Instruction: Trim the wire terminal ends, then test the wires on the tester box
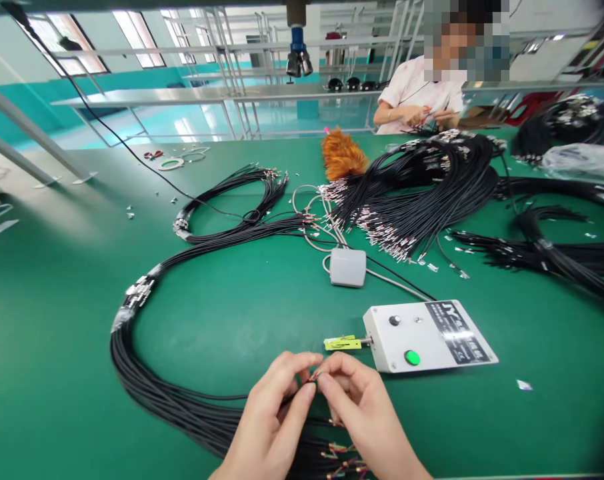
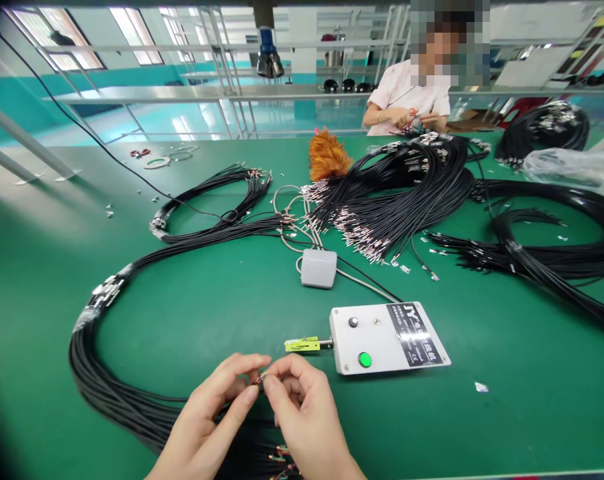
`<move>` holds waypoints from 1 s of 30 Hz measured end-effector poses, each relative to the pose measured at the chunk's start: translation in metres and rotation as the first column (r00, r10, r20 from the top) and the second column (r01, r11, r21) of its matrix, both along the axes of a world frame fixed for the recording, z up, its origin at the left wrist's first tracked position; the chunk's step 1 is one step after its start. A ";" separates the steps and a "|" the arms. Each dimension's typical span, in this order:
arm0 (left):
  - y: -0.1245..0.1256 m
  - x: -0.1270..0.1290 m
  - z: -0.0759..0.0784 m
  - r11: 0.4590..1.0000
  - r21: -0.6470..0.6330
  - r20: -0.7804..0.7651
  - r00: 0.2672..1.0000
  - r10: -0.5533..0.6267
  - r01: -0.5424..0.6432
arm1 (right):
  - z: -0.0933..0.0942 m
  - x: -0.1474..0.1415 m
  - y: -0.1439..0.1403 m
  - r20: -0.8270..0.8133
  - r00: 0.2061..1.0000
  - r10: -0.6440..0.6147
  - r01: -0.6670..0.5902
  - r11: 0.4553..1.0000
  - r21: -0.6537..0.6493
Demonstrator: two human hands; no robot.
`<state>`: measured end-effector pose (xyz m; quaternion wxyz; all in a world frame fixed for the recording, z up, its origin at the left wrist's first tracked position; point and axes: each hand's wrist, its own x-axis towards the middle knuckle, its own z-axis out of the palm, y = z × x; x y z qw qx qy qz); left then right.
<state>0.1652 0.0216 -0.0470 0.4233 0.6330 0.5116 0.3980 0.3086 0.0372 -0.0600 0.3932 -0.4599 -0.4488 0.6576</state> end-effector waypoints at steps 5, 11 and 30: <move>0.001 0.010 -0.003 0.995 -0.033 0.123 0.987 0.099 -0.096 | -0.009 0.002 -0.006 0.125 0.992 0.006 -0.017 0.996 0.089; -0.003 0.013 -0.009 0.975 -0.137 0.224 0.953 0.204 -0.177 | 0.004 0.009 -0.005 0.392 0.918 -0.057 -0.110 0.913 0.393; 0.006 0.003 -0.004 0.998 0.043 -0.189 0.981 -0.042 0.052 | 0.028 0.031 0.009 0.760 0.529 -0.378 -0.634 0.419 0.650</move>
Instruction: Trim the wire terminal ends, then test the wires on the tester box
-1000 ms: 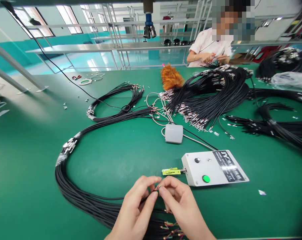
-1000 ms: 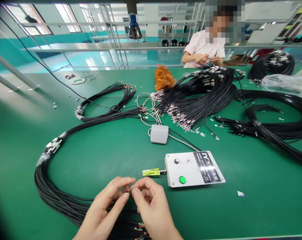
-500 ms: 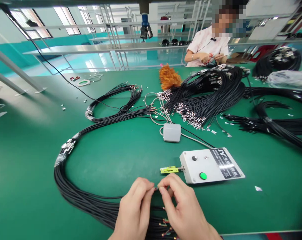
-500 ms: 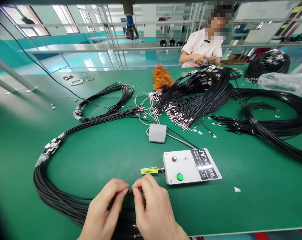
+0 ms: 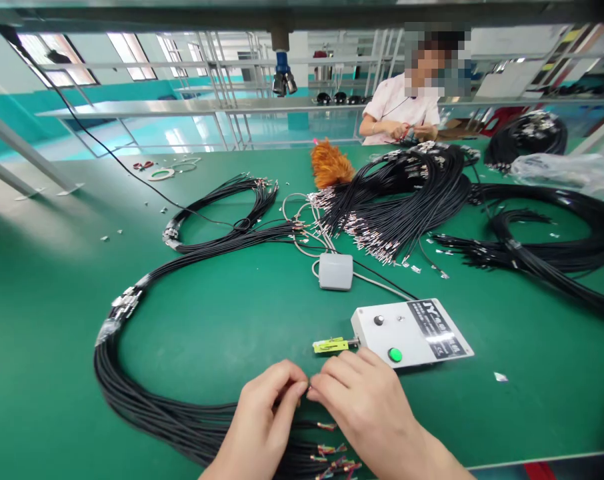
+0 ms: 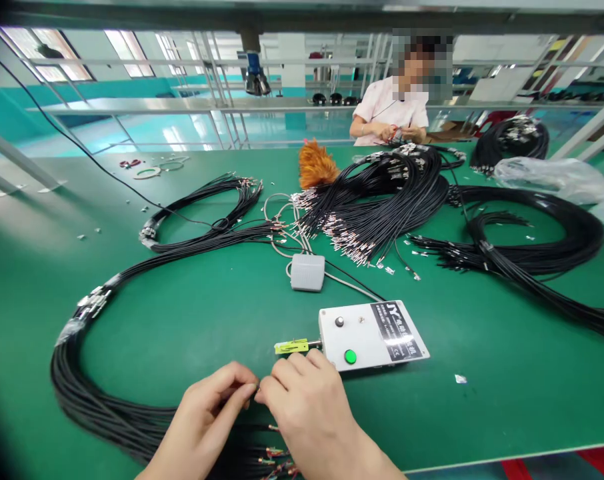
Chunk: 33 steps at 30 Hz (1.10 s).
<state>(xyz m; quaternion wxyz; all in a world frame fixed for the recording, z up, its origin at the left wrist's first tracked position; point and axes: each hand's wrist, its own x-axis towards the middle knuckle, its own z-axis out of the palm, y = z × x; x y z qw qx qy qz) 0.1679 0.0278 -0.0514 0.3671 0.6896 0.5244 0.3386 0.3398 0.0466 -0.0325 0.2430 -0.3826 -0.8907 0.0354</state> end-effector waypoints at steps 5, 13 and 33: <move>0.006 -0.002 -0.001 0.996 0.092 -0.075 0.997 -0.014 0.021 | 0.001 0.025 0.011 0.006 0.998 -0.070 0.070 0.997 0.013; 0.022 0.002 0.003 0.998 0.005 -0.068 0.995 0.067 -0.067 | 0.006 0.024 0.046 0.317 0.943 -0.099 0.117 0.992 -0.038; 0.042 0.014 -0.020 0.989 -0.055 -0.065 0.989 0.130 -0.134 | 0.001 0.015 0.057 0.511 0.859 -0.013 0.097 0.986 -0.138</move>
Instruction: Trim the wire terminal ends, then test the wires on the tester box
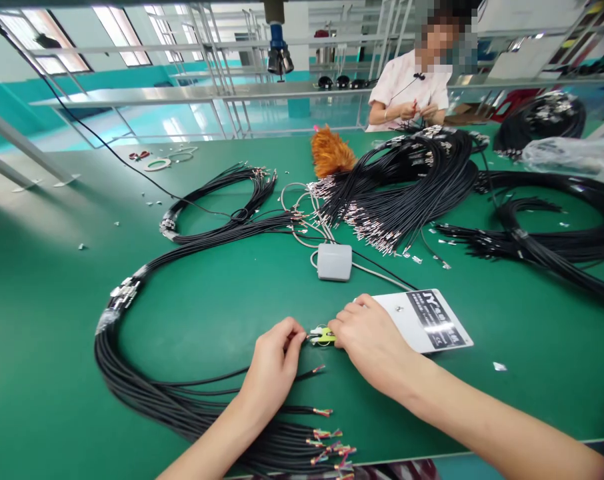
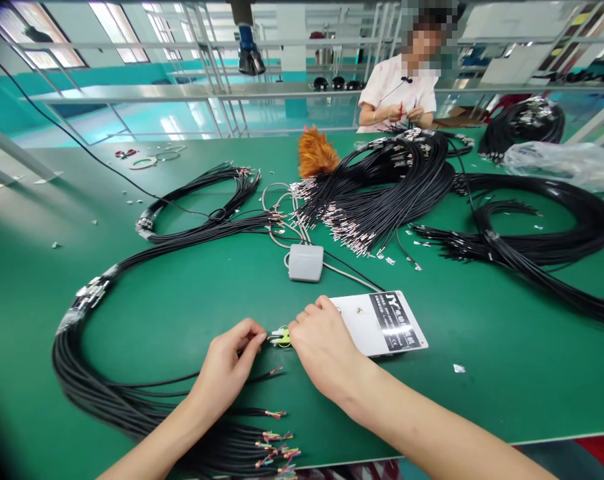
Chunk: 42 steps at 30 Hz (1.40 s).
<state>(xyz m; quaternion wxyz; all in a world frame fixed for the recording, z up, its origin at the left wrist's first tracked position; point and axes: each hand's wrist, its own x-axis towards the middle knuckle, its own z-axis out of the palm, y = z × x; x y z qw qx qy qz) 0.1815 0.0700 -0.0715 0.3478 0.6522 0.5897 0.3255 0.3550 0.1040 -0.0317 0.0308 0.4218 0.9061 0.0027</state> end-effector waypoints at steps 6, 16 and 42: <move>0.001 0.001 -0.003 1.000 -0.007 0.011 1.000 -0.015 0.015 | -0.002 0.001 0.000 -0.016 1.000 0.005 -0.005 1.000 0.001; 0.001 0.000 -0.007 1.000 -0.016 0.063 0.998 -0.002 0.003 | 0.001 -0.002 0.001 0.022 1.000 0.003 -0.002 0.999 -0.035; 0.002 -0.004 -0.010 0.998 0.037 0.024 0.998 -0.057 0.057 | -0.007 0.085 -0.067 -0.642 0.761 -0.096 0.320 0.915 0.244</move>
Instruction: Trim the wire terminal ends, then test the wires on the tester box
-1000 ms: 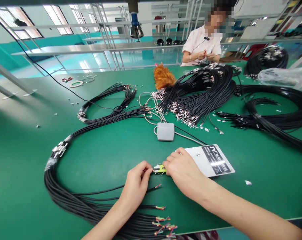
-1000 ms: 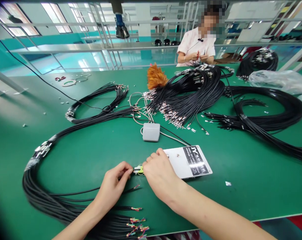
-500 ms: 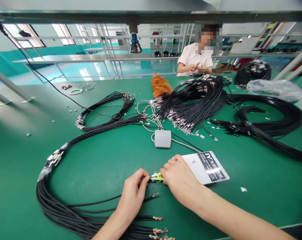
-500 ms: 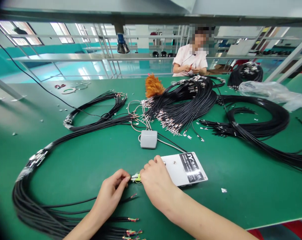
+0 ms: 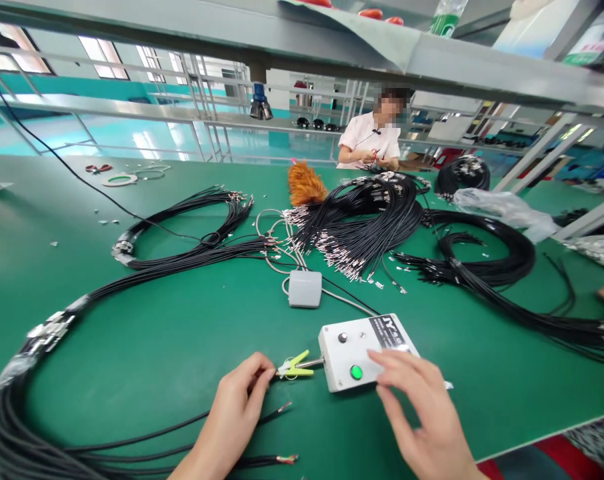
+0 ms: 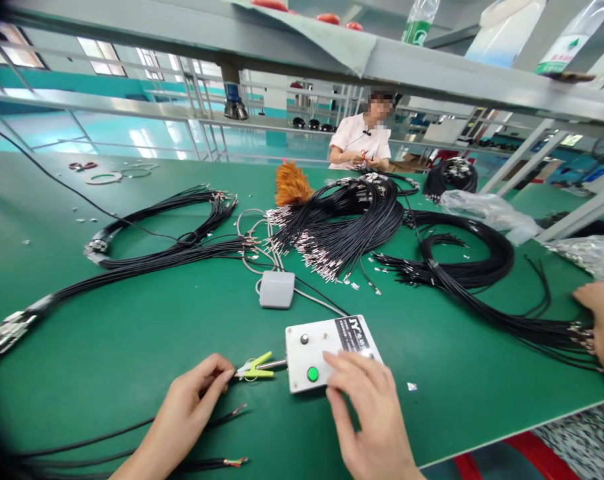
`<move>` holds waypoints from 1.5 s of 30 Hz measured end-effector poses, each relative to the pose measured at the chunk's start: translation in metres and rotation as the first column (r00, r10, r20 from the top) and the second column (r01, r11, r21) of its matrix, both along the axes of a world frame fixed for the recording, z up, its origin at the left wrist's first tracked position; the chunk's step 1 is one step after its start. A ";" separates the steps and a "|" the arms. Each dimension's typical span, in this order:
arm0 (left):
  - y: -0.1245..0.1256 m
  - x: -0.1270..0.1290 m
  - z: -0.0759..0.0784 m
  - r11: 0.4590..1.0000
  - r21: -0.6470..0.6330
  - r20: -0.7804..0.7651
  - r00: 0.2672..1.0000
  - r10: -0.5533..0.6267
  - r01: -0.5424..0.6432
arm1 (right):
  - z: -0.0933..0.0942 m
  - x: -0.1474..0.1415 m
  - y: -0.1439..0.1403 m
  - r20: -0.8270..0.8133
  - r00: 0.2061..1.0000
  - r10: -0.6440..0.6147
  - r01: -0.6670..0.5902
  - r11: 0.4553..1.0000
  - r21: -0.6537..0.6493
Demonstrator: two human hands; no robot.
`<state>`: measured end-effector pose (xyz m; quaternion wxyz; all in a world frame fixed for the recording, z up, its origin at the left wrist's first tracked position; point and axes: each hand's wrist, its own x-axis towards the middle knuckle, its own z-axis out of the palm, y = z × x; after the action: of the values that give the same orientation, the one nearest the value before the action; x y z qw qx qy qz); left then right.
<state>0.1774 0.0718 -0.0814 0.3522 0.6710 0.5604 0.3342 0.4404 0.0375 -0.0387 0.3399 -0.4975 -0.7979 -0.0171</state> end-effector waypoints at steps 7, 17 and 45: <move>-0.001 -0.003 0.001 0.999 0.036 -0.044 0.999 -0.003 0.005 | -0.032 -0.012 -0.017 0.060 0.998 -0.013 0.007 0.996 0.088; -0.013 -0.018 0.013 0.998 -0.042 0.007 0.999 0.050 -0.050 | -0.037 -0.016 -0.016 0.007 0.998 0.057 -0.057 0.971 0.231; -0.043 0.001 0.026 0.987 -0.148 0.023 0.998 -0.055 0.057 | -0.032 -0.065 -0.030 -0.557 0.830 0.031 -0.309 0.857 -0.413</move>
<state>0.1789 0.0286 -0.0552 0.4158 0.6551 0.5614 0.2877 0.3755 0.0079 -0.0709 0.4112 -0.4756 -0.6925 0.3538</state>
